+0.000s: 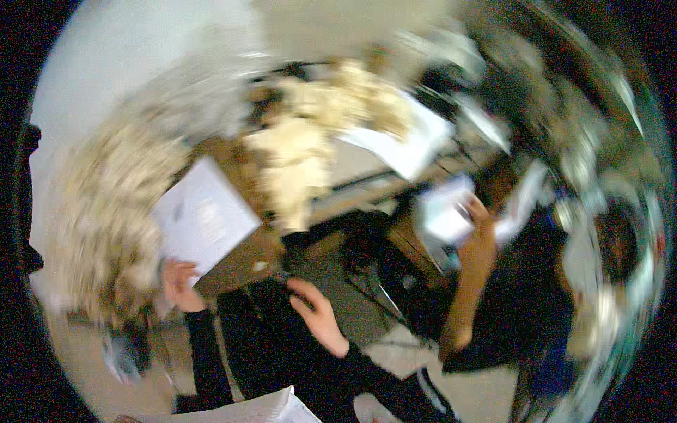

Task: The person reviews a printed instruction sheet, then picks up beige foam-like packing material from a table and places it into a clear plastic bag. The person continues to transfer the material into the bag by hand.

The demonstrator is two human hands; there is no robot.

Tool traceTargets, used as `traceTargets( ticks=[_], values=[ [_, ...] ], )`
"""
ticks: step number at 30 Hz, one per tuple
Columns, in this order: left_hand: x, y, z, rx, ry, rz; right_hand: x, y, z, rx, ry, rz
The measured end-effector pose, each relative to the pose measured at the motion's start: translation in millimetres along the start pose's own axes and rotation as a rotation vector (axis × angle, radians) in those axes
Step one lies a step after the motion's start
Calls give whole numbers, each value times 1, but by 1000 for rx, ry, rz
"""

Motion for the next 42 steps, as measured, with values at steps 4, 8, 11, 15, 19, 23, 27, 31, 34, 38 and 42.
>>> traceTargets(
  ticks=[4,8,11,15,19,23,27,31,34,38,42],
  values=[
    [50,26,58,-325,-323,-71,47,-44,-48,253,-256,335],
    [133,-49,169,-691,-960,-42,48,-60,-86,335,-339,462],
    [171,-40,213,-751,-934,-57,24,-80,-101,341,-344,536],
    [153,-42,232,-737,-722,176,13,-94,-154,353,-298,613],
    [140,-36,241,-809,-589,138,16,-92,-224,428,-298,802],
    [142,-59,272,-679,-401,93,8,-48,-288,747,-172,944],
    [142,-69,285,-586,-460,147,12,-34,-283,964,-177,727],
    [161,-80,316,-500,-547,128,24,-21,-263,1202,-239,757],
    [148,-81,306,-110,-394,686,19,-18,-249,1234,-399,685],
    [61,-8,295,-509,-592,299,6,6,-239,1255,-567,659],
    [39,-1,277,-342,-736,560,16,-29,-268,1247,-450,635]
  ],
)
Point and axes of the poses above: each hand's wrist, its own x-axis away from the middle knuckle, its own z-axis out of the back of the hand, y = z × x, the point moved 1 cm from there along -x, towards the middle knuckle, and after that the axes turned 15 degrees about y, right-handed, at the moved point
